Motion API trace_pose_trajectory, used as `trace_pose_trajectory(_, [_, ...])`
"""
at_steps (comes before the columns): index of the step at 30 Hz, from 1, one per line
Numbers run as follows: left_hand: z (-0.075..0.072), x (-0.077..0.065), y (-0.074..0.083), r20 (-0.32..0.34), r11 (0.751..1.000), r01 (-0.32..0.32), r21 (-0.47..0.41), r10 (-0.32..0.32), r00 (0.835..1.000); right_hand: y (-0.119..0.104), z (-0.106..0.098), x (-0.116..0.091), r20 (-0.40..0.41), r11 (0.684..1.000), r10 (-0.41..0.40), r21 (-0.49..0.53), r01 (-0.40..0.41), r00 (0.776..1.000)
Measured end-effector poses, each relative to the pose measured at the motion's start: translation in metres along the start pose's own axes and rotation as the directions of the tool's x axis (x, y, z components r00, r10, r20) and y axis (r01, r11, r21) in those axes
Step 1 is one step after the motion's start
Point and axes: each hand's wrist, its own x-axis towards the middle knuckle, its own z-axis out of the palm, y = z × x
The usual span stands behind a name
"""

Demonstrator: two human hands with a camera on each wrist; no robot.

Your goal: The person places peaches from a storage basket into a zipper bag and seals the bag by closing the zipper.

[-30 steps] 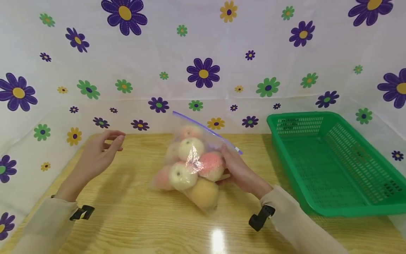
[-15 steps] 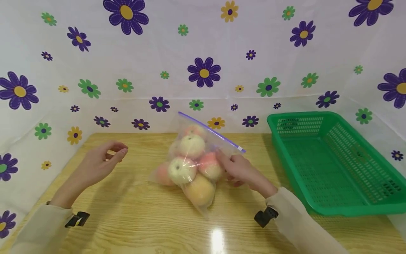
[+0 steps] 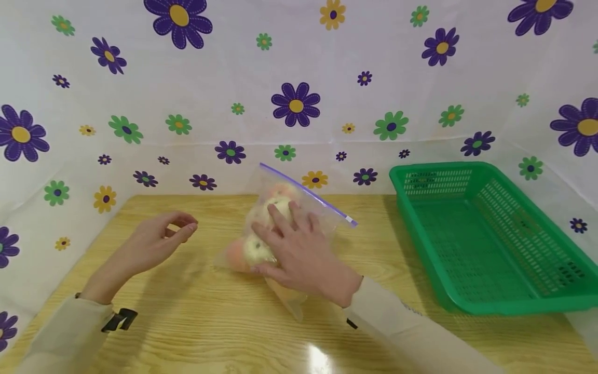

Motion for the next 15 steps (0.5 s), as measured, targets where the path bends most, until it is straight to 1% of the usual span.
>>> trace_pose_trajectory(2, [0.001,0.001,0.003,0.018,1.000,-0.005,-0.005,0.005,1.000,0.006,0.001,0.003,0.065,0.998,0.041,0.033,-0.044,0.997])
trace_pose_trajectory(3, [0.001,0.001,0.004,0.027,1.000,-0.011,-0.011,0.011,1.000,0.010,0.000,0.004,0.085,0.997,0.058,0.050,-0.063,0.995])
trace_pose_trajectory(7, [0.001,0.000,0.004,0.048,1.000,-0.009,-0.015,0.010,0.999,0.037,-0.006,0.002,0.124,0.984,0.121,0.117,-0.136,0.985])
trace_pose_trajectory(11, [0.001,0.000,0.001,0.065,1.000,0.000,-0.008,0.001,0.998,0.067,-0.004,-0.004,0.158,0.956,0.181,0.204,-0.211,0.971])
trace_pose_trajectory(13, [0.003,0.001,0.000,0.075,1.000,-0.003,-0.013,0.004,0.997,0.078,-0.002,-0.006,0.190,0.935,0.205,0.253,-0.250,0.960])
trace_pose_trajectory(15, [0.006,0.002,0.002,0.085,1.000,-0.010,-0.019,0.012,0.996,0.083,0.001,-0.007,0.212,0.920,0.209,0.288,-0.265,0.955])
